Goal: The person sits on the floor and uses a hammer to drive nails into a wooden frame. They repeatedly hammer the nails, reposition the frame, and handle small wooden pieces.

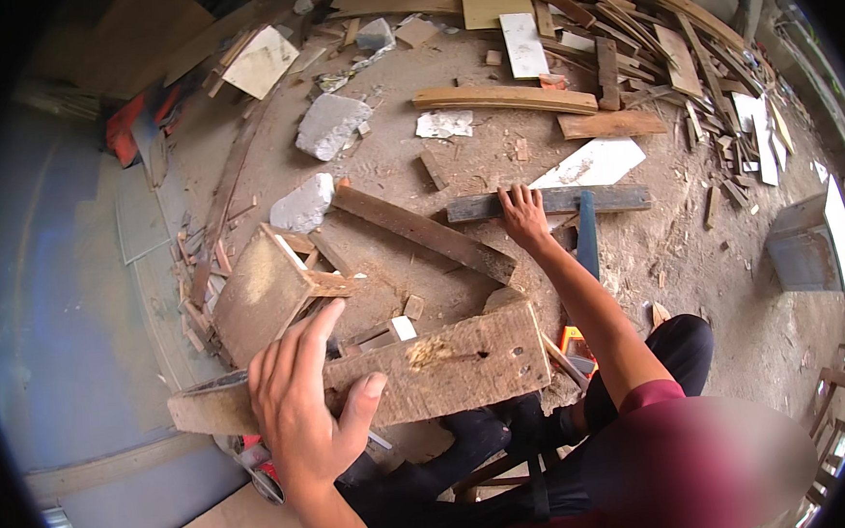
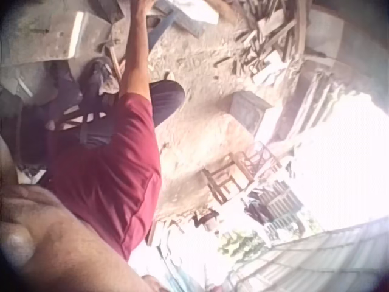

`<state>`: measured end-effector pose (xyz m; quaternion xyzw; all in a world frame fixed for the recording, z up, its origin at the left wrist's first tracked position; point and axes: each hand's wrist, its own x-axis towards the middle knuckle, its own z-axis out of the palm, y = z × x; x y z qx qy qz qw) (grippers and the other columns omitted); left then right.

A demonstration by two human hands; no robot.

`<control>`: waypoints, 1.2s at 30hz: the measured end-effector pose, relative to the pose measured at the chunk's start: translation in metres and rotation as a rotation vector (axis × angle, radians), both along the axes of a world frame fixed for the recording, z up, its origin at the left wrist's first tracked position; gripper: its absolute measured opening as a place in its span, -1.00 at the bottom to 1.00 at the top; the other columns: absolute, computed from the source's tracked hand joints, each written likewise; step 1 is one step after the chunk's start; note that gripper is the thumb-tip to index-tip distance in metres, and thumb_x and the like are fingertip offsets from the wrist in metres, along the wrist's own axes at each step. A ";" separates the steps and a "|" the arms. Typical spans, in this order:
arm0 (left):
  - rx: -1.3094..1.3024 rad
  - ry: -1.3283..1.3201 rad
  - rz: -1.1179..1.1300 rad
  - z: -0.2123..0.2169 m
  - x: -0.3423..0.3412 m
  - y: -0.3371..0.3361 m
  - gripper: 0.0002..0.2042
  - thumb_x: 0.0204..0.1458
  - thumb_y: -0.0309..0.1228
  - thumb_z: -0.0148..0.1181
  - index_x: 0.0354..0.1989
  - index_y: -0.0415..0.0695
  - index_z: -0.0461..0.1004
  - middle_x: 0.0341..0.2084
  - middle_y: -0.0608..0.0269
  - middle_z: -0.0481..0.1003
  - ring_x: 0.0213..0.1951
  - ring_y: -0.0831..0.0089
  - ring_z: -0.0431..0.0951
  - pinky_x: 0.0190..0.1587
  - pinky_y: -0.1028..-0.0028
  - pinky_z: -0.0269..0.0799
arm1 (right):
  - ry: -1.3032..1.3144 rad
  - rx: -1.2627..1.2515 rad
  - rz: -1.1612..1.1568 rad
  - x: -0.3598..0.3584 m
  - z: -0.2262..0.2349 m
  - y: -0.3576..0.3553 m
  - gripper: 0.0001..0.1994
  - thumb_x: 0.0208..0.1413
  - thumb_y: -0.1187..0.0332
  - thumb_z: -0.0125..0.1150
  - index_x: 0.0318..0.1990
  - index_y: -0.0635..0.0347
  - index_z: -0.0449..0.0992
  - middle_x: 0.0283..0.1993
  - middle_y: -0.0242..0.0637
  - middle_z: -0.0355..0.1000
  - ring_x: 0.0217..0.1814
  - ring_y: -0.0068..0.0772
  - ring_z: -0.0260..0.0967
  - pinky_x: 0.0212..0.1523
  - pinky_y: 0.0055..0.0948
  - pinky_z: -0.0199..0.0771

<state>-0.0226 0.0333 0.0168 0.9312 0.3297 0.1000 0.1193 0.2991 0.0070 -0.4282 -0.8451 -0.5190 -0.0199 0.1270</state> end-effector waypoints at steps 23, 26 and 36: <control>0.031 0.009 -0.015 0.002 -0.002 0.003 -0.30 -0.05 0.19 0.19 0.07 -0.20 0.49 -0.09 0.07 0.55 -0.12 0.11 0.53 0.01 0.25 0.26 | 0.215 0.152 0.228 -0.078 0.157 0.214 -0.14 0.01 -0.27 0.28 0.21 0.35 0.29 0.09 0.09 0.37 0.21 0.02 0.36 0.16 -0.11 0.44; 0.029 0.004 -0.014 0.001 -0.001 0.005 -0.30 -0.09 0.17 0.25 0.06 -0.19 0.51 -0.10 0.11 0.55 -0.16 0.15 0.53 -0.02 0.26 0.27 | 0.238 -0.033 0.242 -0.095 0.118 0.218 -0.12 -0.01 -0.30 0.26 0.22 0.34 0.30 0.11 0.06 0.36 0.25 0.01 0.33 0.13 -0.05 0.44; 0.013 0.017 0.029 0.002 0.001 0.006 -0.27 -0.13 0.22 0.25 0.03 -0.19 0.54 -0.11 0.13 0.56 -0.17 0.16 0.53 -0.03 0.27 0.28 | 0.267 -0.254 0.232 -0.061 0.026 0.132 0.05 -0.06 -0.30 0.30 0.37 0.37 0.08 0.21 0.00 0.28 0.26 -0.04 0.26 0.14 -0.07 0.32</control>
